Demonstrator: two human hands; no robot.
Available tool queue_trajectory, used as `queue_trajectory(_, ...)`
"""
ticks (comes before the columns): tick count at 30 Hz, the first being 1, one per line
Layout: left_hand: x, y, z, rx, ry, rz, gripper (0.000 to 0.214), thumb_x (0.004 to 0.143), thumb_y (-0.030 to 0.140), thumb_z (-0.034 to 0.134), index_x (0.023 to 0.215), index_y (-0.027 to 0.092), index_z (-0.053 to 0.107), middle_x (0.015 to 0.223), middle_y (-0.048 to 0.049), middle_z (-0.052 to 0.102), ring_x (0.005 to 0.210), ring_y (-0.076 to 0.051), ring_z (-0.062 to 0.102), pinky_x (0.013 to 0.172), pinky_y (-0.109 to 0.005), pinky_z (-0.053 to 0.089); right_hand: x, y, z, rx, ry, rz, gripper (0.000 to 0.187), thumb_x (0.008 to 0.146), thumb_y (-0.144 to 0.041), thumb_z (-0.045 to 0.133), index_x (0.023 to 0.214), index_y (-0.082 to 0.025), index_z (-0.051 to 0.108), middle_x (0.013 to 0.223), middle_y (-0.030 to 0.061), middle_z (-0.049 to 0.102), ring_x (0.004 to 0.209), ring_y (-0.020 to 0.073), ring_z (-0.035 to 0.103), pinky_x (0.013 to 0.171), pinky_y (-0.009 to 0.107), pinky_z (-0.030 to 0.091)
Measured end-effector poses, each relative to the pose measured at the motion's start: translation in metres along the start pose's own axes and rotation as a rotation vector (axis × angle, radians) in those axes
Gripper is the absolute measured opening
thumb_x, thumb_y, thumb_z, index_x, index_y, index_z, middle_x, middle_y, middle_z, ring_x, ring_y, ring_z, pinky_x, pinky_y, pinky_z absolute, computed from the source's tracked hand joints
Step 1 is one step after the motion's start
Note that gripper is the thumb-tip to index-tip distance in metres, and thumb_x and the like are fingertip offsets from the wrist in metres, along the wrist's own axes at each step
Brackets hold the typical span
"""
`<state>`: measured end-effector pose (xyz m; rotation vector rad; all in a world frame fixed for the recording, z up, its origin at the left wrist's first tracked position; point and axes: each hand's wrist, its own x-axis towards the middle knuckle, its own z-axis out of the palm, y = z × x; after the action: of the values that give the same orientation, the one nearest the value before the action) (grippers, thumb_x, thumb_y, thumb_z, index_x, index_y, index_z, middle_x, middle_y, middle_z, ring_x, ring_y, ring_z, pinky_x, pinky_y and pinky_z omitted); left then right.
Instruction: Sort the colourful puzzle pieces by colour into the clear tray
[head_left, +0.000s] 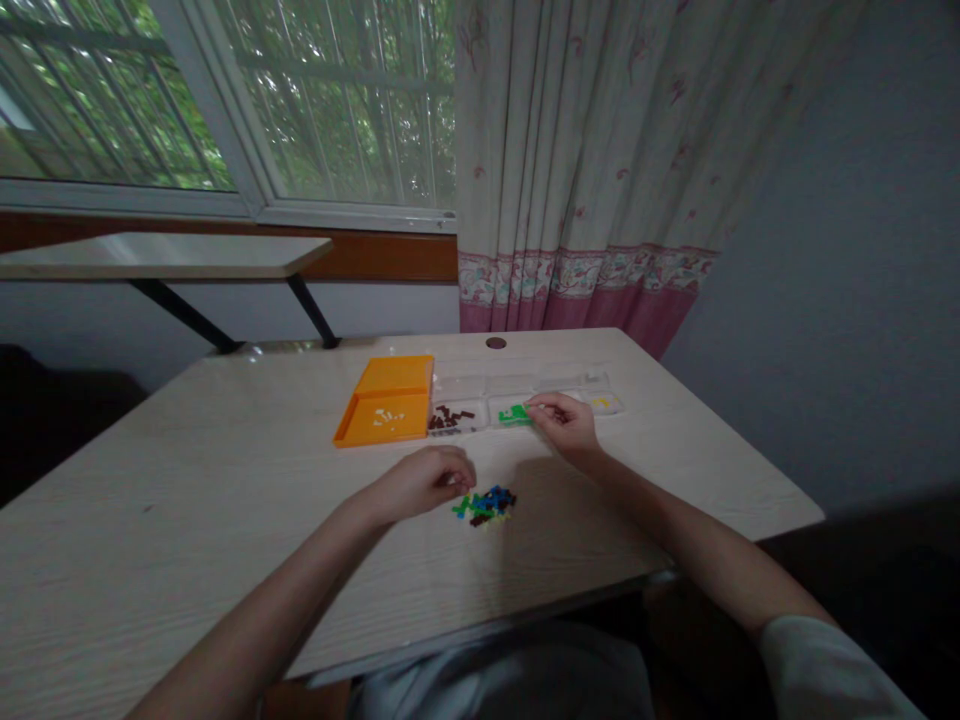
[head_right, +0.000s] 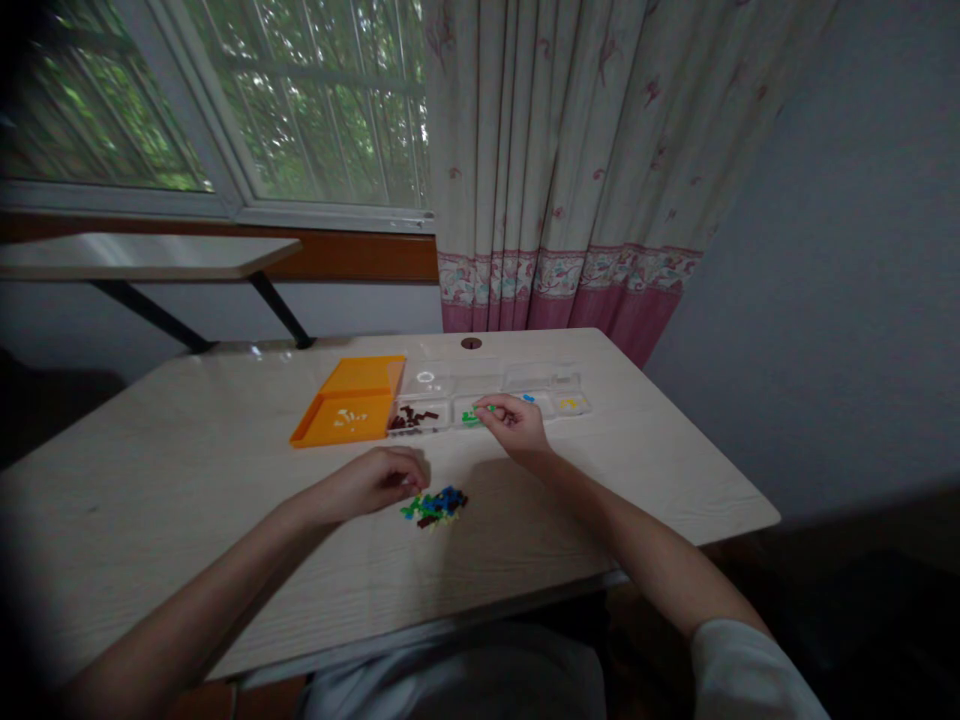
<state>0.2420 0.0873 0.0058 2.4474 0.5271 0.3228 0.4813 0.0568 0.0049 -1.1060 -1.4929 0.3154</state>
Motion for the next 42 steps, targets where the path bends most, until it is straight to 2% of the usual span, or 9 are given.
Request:
queue_trajectory(15, -0.001, 0.001, -0.003, -0.023, -0.051, 0.035, 0.015, 0.078, 0.015, 0.050, 0.080, 0.015, 0.065, 0.080, -0.0053, 0.061, 0.072, -0.012, 0.055, 0.067, -0.020, 0.042, -0.002, 0.007, 0.000, -0.049, -0.063, 0.016, 0.026, 0.075, -0.038, 0.056, 0.078, -0.016, 0.067, 0.047, -0.0045, 0.042, 0.040, 0.0056, 0.031, 0.037, 0.018, 0.026)
queue_trajectory(20, -0.001, 0.001, -0.002, 0.027, -0.060, 0.021, 0.016, 0.079, 0.015, 0.048, 0.080, 0.016, 0.064, 0.079, -0.0042, 0.060, 0.073, -0.012, 0.054, 0.066, -0.019, 0.042, 0.007, 0.022, -0.007, -0.337, -0.143, 0.043, 0.026, 0.078, -0.037, 0.053, 0.083, -0.017, 0.068, 0.046, -0.0045, 0.042, 0.043, 0.0072, 0.037, 0.044, 0.019, 0.028)
queue_trajectory(23, -0.001, 0.002, -0.003, 0.035, -0.081, 0.018, 0.015, 0.079, 0.015, 0.048, 0.080, 0.015, 0.063, 0.080, -0.0042, 0.060, 0.074, -0.012, 0.054, 0.067, -0.019, 0.042, 0.013, 0.030, -0.011, -0.522, -0.173, 0.105, 0.027, 0.080, -0.037, 0.050, 0.085, -0.019, 0.069, 0.048, -0.0028, 0.050, 0.046, 0.0090, 0.042, 0.049, 0.020, 0.030)
queue_trajectory(26, -0.002, 0.003, -0.004, 0.027, -0.095, 0.013, 0.015, 0.079, 0.015, 0.048, 0.081, 0.015, 0.063, 0.081, -0.0043, 0.060, 0.075, -0.012, 0.055, 0.067, -0.019, 0.042, 0.015, 0.033, -0.013, -0.620, -0.209, 0.153, 0.027, 0.081, -0.035, 0.047, 0.089, -0.022, 0.069, 0.056, -0.0006, 0.058, 0.050, 0.0106, 0.048, 0.052, 0.020, 0.031)
queue_trajectory(29, -0.002, 0.003, -0.004, 0.028, -0.093, 0.011, 0.015, 0.078, 0.015, 0.048, 0.081, 0.015, 0.063, 0.082, -0.0041, 0.060, 0.074, -0.012, 0.054, 0.067, -0.019, 0.042, 0.014, 0.029, -0.012, -0.655, -0.225, 0.152, 0.028, 0.082, -0.036, 0.046, 0.091, -0.022, 0.069, 0.056, -0.0006, 0.059, 0.050, 0.0109, 0.049, 0.051, 0.021, 0.030)
queue_trajectory(32, -0.002, 0.002, -0.002, 0.045, -0.073, 0.007, 0.014, 0.078, 0.015, 0.049, 0.081, 0.016, 0.063, 0.081, -0.0037, 0.059, 0.073, -0.011, 0.053, 0.066, -0.019, 0.041, 0.010, 0.021, -0.009, -0.647, -0.260, 0.124, 0.028, 0.082, -0.037, 0.046, 0.089, -0.021, 0.069, 0.055, -0.0009, 0.058, 0.049, 0.0107, 0.048, 0.051, 0.020, 0.030)
queue_trajectory(37, -0.002, 0.002, 0.000, 0.052, -0.067, 0.005, 0.014, 0.076, 0.014, 0.048, 0.078, 0.015, 0.062, 0.077, -0.0029, 0.057, 0.070, -0.011, 0.051, 0.065, -0.019, 0.040, 0.001, 0.008, 0.000, -0.602, -0.408, 0.020, 0.023, 0.080, -0.030, 0.048, 0.089, -0.021, 0.068, 0.063, -0.0001, 0.064, 0.056, 0.0104, 0.053, 0.055, 0.020, 0.034)
queue_trajectory(39, -0.002, 0.003, 0.001, 0.023, -0.038, -0.005, 0.013, 0.076, 0.014, 0.047, 0.076, 0.015, 0.060, 0.076, -0.0026, 0.057, 0.069, -0.011, 0.050, 0.065, -0.020, 0.039, -0.004, 0.005, 0.005, -0.582, -0.444, -0.058, 0.022, 0.080, -0.028, 0.048, 0.087, -0.021, 0.068, 0.071, 0.0004, 0.067, 0.060, 0.0100, 0.056, 0.057, 0.019, 0.037)
queue_trajectory(42, 0.002, 0.004, 0.004, -0.096, 0.077, -0.081, 0.011, 0.077, 0.018, 0.047, 0.075, 0.013, 0.057, 0.072, -0.0023, 0.055, 0.066, -0.011, 0.048, 0.062, -0.020, 0.039, -0.014, 0.001, 0.012, -0.563, -0.472, -0.233, 0.021, 0.082, -0.030, 0.047, 0.085, -0.021, 0.067, 0.077, 0.0000, 0.069, 0.064, 0.0092, 0.058, 0.060, 0.019, 0.038)
